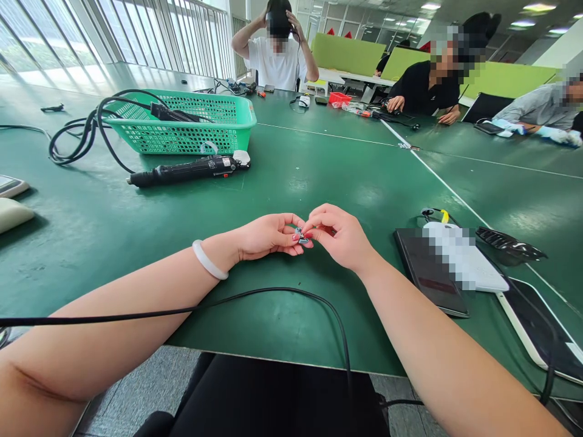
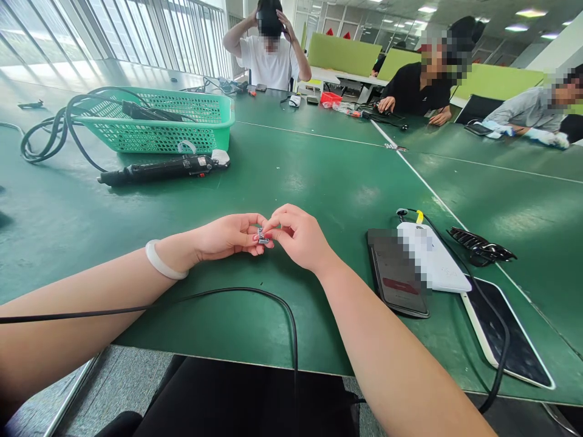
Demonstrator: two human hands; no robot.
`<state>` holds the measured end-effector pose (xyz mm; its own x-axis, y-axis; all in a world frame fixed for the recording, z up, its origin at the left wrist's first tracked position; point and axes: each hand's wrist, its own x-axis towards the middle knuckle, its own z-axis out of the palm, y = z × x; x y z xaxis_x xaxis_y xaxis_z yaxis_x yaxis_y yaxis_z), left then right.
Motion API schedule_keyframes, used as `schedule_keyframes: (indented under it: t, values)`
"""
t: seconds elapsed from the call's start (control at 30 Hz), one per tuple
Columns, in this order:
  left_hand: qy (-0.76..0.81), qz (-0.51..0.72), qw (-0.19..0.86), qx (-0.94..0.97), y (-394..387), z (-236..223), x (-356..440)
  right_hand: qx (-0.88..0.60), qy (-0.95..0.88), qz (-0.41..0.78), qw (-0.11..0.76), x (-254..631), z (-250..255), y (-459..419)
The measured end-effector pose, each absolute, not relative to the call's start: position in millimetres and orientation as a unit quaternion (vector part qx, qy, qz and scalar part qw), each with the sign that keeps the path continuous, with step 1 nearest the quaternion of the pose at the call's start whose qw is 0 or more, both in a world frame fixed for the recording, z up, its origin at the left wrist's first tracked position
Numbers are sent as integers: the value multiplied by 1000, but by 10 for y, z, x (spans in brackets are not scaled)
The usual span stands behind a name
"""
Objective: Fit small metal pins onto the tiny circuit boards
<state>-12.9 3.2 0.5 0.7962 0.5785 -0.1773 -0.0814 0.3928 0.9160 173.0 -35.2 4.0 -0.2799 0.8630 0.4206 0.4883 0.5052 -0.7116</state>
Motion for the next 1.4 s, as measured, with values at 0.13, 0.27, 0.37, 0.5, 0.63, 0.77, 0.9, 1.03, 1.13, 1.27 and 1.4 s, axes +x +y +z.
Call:
schedule_keyframes:
  t: [0.13, 0.27, 0.37, 0.5, 0.63, 0.77, 0.9, 1.03, 1.13, 1.27, 1.4]
  values:
    - [255, 212, 789, 518, 25, 11, -126, -444, -762, 229, 411, 1711, 56, -376]
    - [269, 234, 780, 514, 26, 19, -120, -464, -740, 195, 445, 1728, 69, -373]
    - [322, 285, 757, 493, 41, 27, -104, -534, -703, 169, 438, 1770, 37, -331]
    - [403, 356, 715, 447, 58, 46, -84, -588, -737, 160, 292, 1768, -66, -269]
    - [414, 366, 709, 439, 54, 64, -82, -591, -762, 146, 220, 1668, -126, -249]
    - [413, 359, 712, 440, 53, 63, -86, -585, -775, 138, 195, 1679, -122, -240]
    - [416, 350, 713, 443, 59, 57, -89, -523, -815, 176, 174, 1838, -83, -237]
    - [422, 352, 711, 438, 58, 65, -88, -500, -826, 196, 167, 1877, -29, -272]
    - [422, 355, 713, 432, 52, 74, -81, -507, -825, 193, 155, 1781, 0, -308]
    - [416, 361, 716, 429, 49, 75, -73, -505, -832, 192, 129, 1693, 8, -313]
    - [421, 363, 711, 431, 55, 64, -77, -485, -842, 192, 137, 1768, -6, -295]
